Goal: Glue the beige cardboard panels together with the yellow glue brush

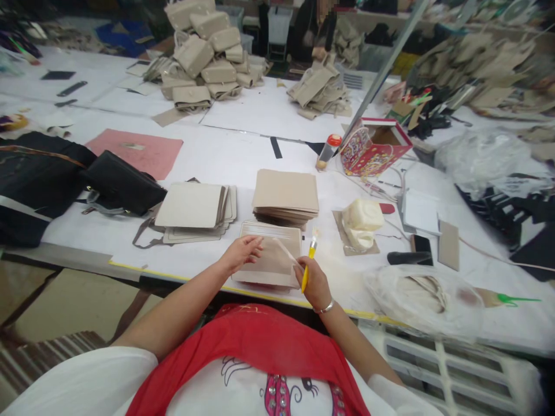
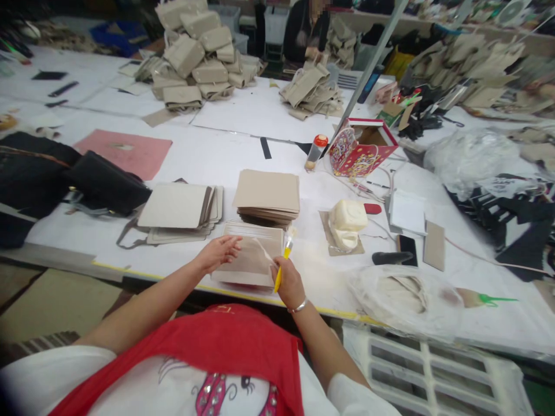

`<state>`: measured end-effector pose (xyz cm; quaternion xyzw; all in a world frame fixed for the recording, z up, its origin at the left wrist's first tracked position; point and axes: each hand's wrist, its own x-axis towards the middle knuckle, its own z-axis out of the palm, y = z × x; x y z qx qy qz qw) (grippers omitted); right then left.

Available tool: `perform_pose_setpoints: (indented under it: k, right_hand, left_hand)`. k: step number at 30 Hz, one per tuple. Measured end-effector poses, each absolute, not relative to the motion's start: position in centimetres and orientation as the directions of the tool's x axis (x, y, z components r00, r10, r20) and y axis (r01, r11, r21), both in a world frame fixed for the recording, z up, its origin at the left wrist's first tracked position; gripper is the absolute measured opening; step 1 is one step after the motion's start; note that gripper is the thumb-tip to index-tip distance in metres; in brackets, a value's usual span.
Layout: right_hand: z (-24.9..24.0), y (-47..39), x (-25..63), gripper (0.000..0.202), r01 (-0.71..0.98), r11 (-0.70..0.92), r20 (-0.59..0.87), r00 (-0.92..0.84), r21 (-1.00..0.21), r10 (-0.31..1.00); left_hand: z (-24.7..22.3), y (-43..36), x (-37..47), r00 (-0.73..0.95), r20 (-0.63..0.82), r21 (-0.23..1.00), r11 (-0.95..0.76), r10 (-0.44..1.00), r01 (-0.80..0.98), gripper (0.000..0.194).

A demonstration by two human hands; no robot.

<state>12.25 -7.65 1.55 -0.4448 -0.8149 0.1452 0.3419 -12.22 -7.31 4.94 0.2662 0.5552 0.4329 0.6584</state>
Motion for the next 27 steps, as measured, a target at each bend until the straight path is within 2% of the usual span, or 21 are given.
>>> perform_pose_setpoints:
  k: [4, 7, 10, 12, 15, 20, 23, 27]
  right_hand:
    - [2.7, -7.9, 10.4, 0.019, 0.598, 0.62, 0.438, -0.44, -0.508, 0.784]
    - [3.1, -8.1, 9.8, 0.021, 0.524, 0.693, 0.433, -0.543, -0.495, 0.72]
    - [2.9, -8.3, 9.5, 0.025, 0.453, 0.76, 0.441, -0.626, -0.466, 0.643]
    - [2.7, -8.3, 9.3, 0.028, 0.441, 0.774, 0.457, -0.631, -0.453, 0.627]
    - [2.6, -8.0, 9.4, 0.028, 0.548, 0.694, 0.449, -0.528, -0.467, 0.72]
    - [2.3, -6.4, 10.0, 0.025, 0.7, 0.44, 0.309, -0.315, -0.563, 0.897]
    - [1.8, -5.1, 10.1, 0.028, 0.708, 0.329, 0.269, -0.2, -0.625, 0.942]
    - [0.9, -3.1, 9.3, 0.031, 0.73, 0.276, 0.323, -0.079, -0.626, 0.943]
  left_hand:
    - [5.2, -7.1, -13.0, 0.133, -0.644, 0.668, 0.639, 0.753, -0.382, 0.062]
    - [4.9, -6.6, -12.9, 0.213, -0.681, 0.591, 0.698, 0.7, -0.406, 0.058]
    - [4.6, -5.9, -12.9, 0.16, -0.652, 0.65, 0.655, 0.741, -0.386, 0.036]
    - [4.6, -5.5, -13.3, 0.108, -0.611, 0.71, 0.603, 0.784, -0.363, 0.029]
    - [4.5, -5.2, -14.3, 0.07, -0.532, 0.773, 0.517, 0.844, -0.367, 0.027]
    - [3.4, -5.3, -15.9, -0.06, -0.455, 0.858, 0.419, 0.889, -0.296, 0.031]
    - [2.0, -5.3, -16.1, -0.152, -0.401, 0.909, 0.373, 0.903, -0.184, 0.032]
    - [0.5, -4.7, -16.3, -0.288, -0.293, 0.941, 0.328, 0.912, 0.08, 0.028]
